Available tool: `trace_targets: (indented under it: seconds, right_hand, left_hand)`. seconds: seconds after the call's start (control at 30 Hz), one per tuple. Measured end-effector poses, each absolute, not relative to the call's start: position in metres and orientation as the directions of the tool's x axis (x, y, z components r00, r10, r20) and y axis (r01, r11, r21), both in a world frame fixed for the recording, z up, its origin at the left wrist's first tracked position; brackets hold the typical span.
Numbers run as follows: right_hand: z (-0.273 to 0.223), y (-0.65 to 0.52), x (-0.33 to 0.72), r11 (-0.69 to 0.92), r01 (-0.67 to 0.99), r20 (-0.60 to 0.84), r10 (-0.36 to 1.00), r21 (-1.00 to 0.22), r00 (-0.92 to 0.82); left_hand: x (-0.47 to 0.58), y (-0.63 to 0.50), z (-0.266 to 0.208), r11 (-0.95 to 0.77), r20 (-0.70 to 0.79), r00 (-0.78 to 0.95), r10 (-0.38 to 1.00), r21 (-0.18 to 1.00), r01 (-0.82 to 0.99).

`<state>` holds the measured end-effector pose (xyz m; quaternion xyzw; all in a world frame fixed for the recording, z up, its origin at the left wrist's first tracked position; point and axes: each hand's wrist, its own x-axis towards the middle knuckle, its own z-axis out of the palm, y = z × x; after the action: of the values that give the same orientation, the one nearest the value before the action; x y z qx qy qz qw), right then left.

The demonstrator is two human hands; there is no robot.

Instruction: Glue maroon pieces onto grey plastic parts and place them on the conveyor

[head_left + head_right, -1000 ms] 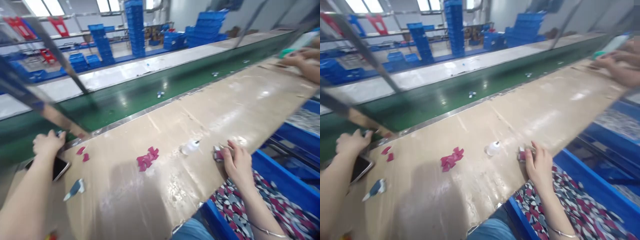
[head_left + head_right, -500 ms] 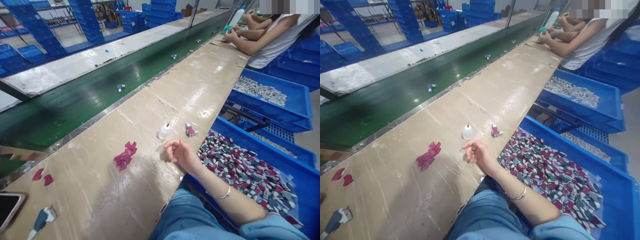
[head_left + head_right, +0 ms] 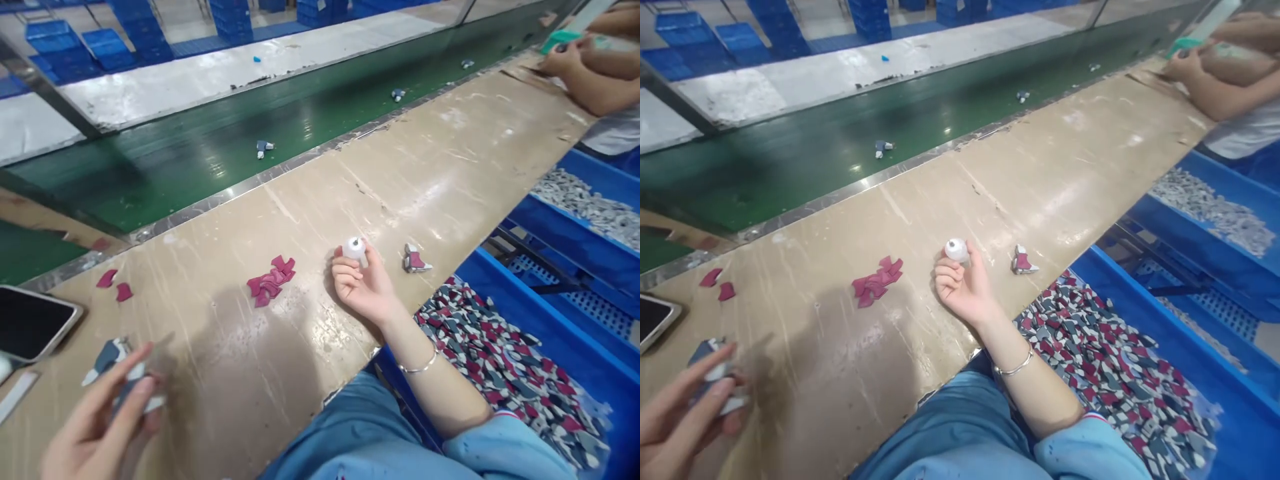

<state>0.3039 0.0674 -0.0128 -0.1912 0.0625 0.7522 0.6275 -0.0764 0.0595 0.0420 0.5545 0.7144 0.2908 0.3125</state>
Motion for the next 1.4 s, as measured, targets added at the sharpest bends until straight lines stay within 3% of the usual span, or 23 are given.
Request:
trace_targets:
  seconds: [0.07,0.13,0.2,0.27,0.43,0.5,0.57,0.67,0.8,1.17,1.4]
  right_hand:
    - [-0.008,0.064,0.289,-0.204,-0.948,-0.357,0.928,-0.243,-0.108]
    - [-0.004,0.057,0.267,-0.178,-0.879,-0.322,0.946,-0.442,-0.03]
    - [-0.003,0.05,0.244,-0.166,-0.721,-0.28,0.959,-0.672,0.04]
    - [-0.005,0.044,0.225,-0.175,-0.559,-0.259,0.963,-0.811,0.074]
    - [-0.016,0.025,0.208,-0.186,-0.436,-0.264,0.956,-0.881,0.126]
    - [-0.02,0.015,0.21,-0.117,-0.306,-0.182,0.964,-0.945,0.195]
    - [-0.024,0.008,0.215,0.016,-0.114,-0.012,0.97,-0.993,0.244]
    - [-0.028,0.004,0.22,0.224,0.095,0.241,0.938,-0.97,0.248]
    - [-0.03,0.006,0.22,0.364,0.286,0.423,0.888,-0.886,0.182]
    - [-0.028,0.004,0.219,0.409,0.463,0.526,0.837,-0.786,0.154]
    - [-0.018,0.004,0.217,0.461,0.414,0.522,0.852,-0.785,0.043]
  left_hand:
    - [-0.064,0.031,0.026,0.307,-0.217,-0.22,0.951,0.76,0.573]
    - [-0.044,0.01,0.014,0.321,-0.283,-0.154,0.947,0.791,0.521]
    - [-0.022,-0.003,0.005,0.312,-0.31,-0.07,0.948,0.863,0.397]
    - [-0.003,-0.008,-0.001,0.313,-0.318,-0.025,0.948,0.913,0.263]
    - [0.018,0.0,-0.008,0.301,-0.332,0.095,0.939,0.922,0.245]
    - [0.018,0.004,-0.006,0.284,-0.33,0.17,0.928,0.926,0.248]
    - [0.017,0.006,-0.002,0.266,-0.32,0.222,0.921,0.934,0.24]
    - [0.018,0.008,0.002,0.254,-0.308,0.246,0.919,0.94,0.228]
    - [0.019,0.008,0.002,0.252,-0.312,0.26,0.914,0.938,0.238]
    - [0.016,0.008,0.002,0.246,-0.312,0.278,0.909,0.937,0.246]
    - [0.015,0.009,0.004,0.286,-0.336,0.277,0.9,0.936,0.204]
